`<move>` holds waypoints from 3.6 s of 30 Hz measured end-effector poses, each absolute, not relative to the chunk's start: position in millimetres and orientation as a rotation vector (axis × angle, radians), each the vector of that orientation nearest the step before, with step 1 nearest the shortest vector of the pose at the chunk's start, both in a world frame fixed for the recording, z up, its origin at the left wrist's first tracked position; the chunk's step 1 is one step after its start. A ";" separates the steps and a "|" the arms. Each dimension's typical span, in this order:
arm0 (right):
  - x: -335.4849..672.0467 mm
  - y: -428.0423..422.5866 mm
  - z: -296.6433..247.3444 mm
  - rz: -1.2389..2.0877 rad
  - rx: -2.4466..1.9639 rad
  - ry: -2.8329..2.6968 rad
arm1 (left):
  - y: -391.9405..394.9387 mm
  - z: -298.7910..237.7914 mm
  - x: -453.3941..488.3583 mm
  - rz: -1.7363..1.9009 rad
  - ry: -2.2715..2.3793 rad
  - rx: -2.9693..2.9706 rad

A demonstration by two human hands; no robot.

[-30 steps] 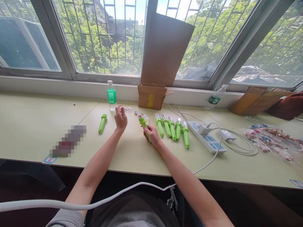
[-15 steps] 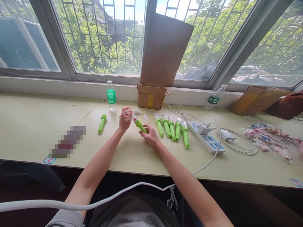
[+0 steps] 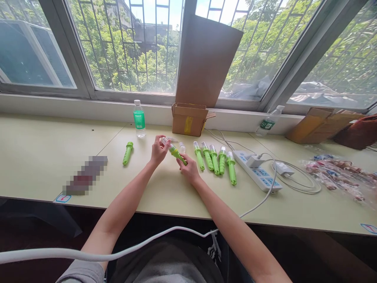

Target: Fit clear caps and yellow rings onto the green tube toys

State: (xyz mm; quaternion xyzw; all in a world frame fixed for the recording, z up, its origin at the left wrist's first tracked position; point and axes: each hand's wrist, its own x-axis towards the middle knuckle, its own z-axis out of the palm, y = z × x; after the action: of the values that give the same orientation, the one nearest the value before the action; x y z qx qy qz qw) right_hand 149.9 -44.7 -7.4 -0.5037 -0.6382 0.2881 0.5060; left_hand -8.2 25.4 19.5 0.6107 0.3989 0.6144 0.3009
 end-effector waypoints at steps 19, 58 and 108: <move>154.6 -42.6 -9.3 0.572 -1.256 -1.722 | 24.8 19.0 -7.7 1.614 1.045 1.609; 155.9 -39.6 -10.3 0.444 -1.275 -1.689 | 18.3 24.1 0.0 1.531 0.887 1.350; 144.8 -56.9 -4.7 -0.167 -1.421 -2.033 | 18.0 38.6 -6.6 1.572 0.740 0.426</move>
State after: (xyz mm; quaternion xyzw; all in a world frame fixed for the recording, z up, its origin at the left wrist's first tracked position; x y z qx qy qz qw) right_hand 144.8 -56.9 -4.7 -0.5411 -0.7743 -0.0635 0.3221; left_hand -6.6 18.0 38.6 0.1859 0.3224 0.6852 0.6260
